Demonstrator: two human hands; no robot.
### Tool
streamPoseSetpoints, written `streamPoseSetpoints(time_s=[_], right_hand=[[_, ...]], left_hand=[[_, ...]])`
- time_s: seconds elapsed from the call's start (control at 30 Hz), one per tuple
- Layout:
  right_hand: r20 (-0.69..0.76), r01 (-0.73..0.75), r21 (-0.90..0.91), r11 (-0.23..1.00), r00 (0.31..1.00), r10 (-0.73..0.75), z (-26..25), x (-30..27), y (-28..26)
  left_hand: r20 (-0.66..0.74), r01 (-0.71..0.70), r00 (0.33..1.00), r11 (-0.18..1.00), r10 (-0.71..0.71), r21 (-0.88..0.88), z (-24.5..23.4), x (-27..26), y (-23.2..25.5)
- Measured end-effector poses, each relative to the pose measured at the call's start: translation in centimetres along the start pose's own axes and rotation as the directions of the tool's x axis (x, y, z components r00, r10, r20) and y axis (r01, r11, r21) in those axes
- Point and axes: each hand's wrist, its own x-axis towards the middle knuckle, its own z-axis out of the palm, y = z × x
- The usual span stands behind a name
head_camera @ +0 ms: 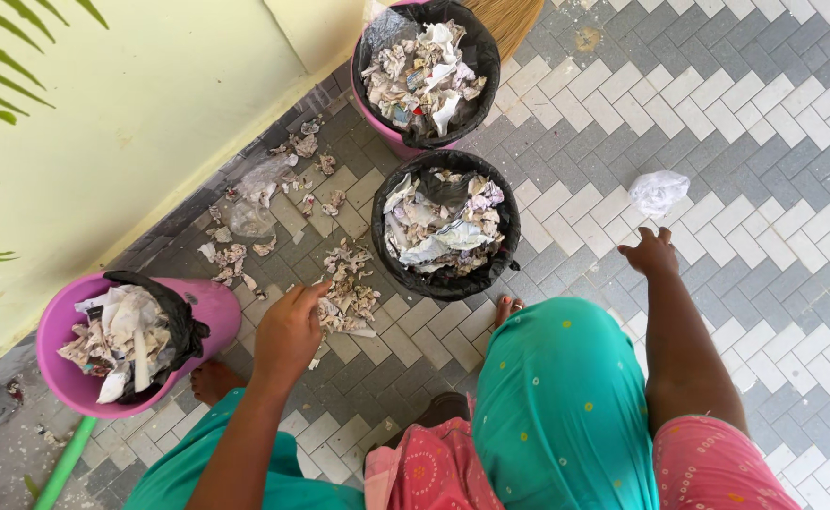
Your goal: The person sorts through a pile of mixed waste on a tiled floor, tearing apart paper and plastic packaging by hand and placing the separated pieces into two nearby pink buckets. The person repeatedly picks up items, tears them into smaller pieces, and deposits them into the buckets.
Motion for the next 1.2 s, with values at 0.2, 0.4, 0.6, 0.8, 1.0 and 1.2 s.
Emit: streamPoseSetpoints(time_s=[0.2, 0.4, 0.6, 0.8, 1.0, 1.2], right_hand=[[0.021, 0.022, -0.129, 0.991, 1.0, -0.019, 0.7, 6.1, -0.4], [0.108, 0.008, -0.21, 0.978, 0.994, 0.015, 2.3, 10.1, -0.3], [0.163, 0.017, -0.137, 0.99, 0.987, 0.006, 4.1, 11.2, -2.3], [-0.068, 0.154, 0.753, 0.64, 0.985, -0.158, 6.0, 4.6, -6.4], [-0.215, 0.118, 0.922, -0.369, 0.948, -0.234, -2.4, -6.4, -6.7], [-0.324, 0.167, 0.925, -0.34, 0.813, -0.483, -11.8, -18.6, -12.8]], left_hand=[[0.023, 0.067, 0.998, 0.997, -0.066, -0.047, -0.5, 1.5, -0.3], [0.051, 0.173, 0.984, 0.985, -0.173, -0.004, 0.1, 2.5, -1.5], [0.08, 0.238, 0.968, 0.971, -0.237, -0.004, 0.5, 2.3, -2.4], [0.059, 0.146, 0.988, 0.989, -0.146, 0.012, 0.3, 1.2, -2.2], [0.078, 0.029, 0.997, 0.999, -0.026, -0.037, 0.4, 0.2, 0.0], [0.082, 0.035, 0.997, 0.956, -0.012, -0.291, -0.6, -0.5, 4.0]])
